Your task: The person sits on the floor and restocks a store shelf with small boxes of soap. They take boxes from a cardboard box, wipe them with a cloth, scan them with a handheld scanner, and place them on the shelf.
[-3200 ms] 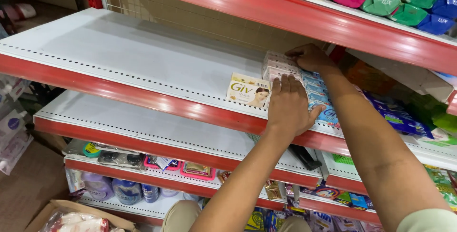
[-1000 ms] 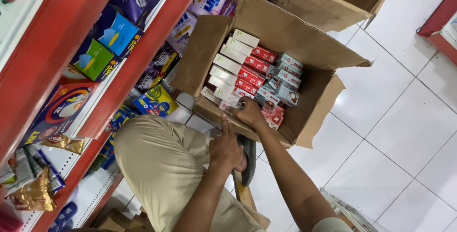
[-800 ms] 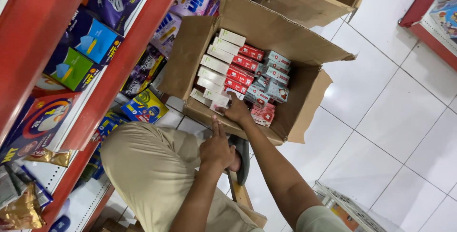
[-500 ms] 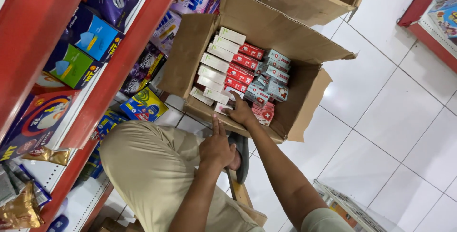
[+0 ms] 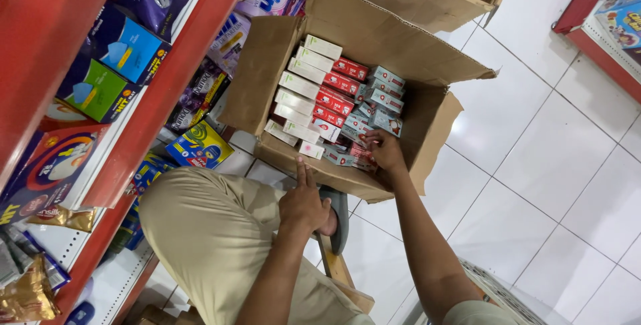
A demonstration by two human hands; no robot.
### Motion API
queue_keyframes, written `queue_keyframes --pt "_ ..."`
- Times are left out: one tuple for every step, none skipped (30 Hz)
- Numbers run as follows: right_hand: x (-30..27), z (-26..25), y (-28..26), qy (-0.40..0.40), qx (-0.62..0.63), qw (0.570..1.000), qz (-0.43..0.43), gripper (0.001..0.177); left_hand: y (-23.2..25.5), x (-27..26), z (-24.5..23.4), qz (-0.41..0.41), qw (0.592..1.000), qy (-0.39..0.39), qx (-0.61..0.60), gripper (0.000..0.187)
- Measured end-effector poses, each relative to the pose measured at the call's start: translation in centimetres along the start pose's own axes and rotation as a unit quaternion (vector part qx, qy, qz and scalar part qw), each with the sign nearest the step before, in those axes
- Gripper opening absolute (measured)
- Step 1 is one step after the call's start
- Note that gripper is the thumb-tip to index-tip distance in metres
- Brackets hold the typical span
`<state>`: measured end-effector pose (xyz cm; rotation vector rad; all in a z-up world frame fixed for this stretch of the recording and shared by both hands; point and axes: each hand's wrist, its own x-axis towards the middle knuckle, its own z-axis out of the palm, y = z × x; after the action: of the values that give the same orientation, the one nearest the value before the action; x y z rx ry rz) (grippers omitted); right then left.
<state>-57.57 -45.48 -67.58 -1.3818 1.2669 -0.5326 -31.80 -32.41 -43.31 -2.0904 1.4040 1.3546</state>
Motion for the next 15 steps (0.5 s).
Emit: queue_keyframes --pt "-0.2 0.7 -1.2 -0.002 0.002 1.000 -0.001 0.026 0.0 0.0 0.0 -0.002 1.000 0.001 0.000 0.101" --pt "-0.4 1.5 -2.3 0.014 -0.070 0.997 -0.025 0.024 -0.1 -0.1 -0.1 -0.001 1.000 -0.003 0.000 0.101" --pt "-0.5 2.1 -3.5 0.029 -0.143 0.988 -0.048 0.023 0.0 -0.1 -0.1 0.000 1.000 -0.008 0.000 0.100" --pt "-0.2 3.3 -3.6 0.028 -0.142 0.988 -0.050 0.023 0.0 0.0 -0.1 -0.001 1.000 -0.006 0.000 0.100" --pt "-0.1 4.5 -3.7 -0.014 -0.104 0.994 -0.005 0.026 -0.1 0.0 0.0 0.000 1.000 -0.006 0.004 0.100" --pt "0.0 5.8 -3.8 -0.057 -0.067 0.995 0.041 0.030 -0.1 0.0 0.1 0.001 1.000 -0.007 0.008 0.100" --pt "-0.1 6.9 -5.6 -0.057 -0.066 0.995 0.041 0.030 -0.1 0.1 0.1 0.000 1.000 -0.007 0.008 0.100" --pt "-0.3 8.0 -7.4 -0.071 -0.064 0.992 0.077 0.038 -0.1 0.1 0.1 0.000 1.000 -0.010 0.004 0.100" --pt "-0.4 9.1 -9.2 -0.084 -0.063 0.988 0.113 0.046 -0.1 0.1 0.1 -0.001 1.000 -0.012 -0.001 0.099" --pt "-0.4 9.6 -9.7 -0.085 -0.063 0.988 0.113 0.046 -0.2 0.0 0.1 -0.001 1.000 -0.012 -0.001 0.099" --pt "-0.3 10.3 -10.2 -0.114 -0.125 0.980 0.109 0.050 -0.2 0.0 0.1 0.001 1.000 -0.011 -0.001 0.099" --pt "-0.2 10.9 -10.7 -0.143 -0.186 0.967 0.104 0.054 -0.3 0.0 0.0 0.003 1.000 -0.010 0.000 0.099" --pt "0.0 11.1 -10.2 -0.143 -0.187 0.967 0.103 0.054 -0.3 0.0 0.0 0.003 1.000 -0.009 0.000 0.099" --pt "0.2 11.4 -9.6 -0.140 -0.226 0.960 0.087 0.056 -0.3 0.0 0.0 0.005 1.000 -0.008 -0.006 0.099" --pt "0.3 11.6 -9.1 -0.136 -0.266 0.952 0.071 0.057 -0.3 0.0 0.1 0.007 1.000 -0.007 -0.013 0.100"
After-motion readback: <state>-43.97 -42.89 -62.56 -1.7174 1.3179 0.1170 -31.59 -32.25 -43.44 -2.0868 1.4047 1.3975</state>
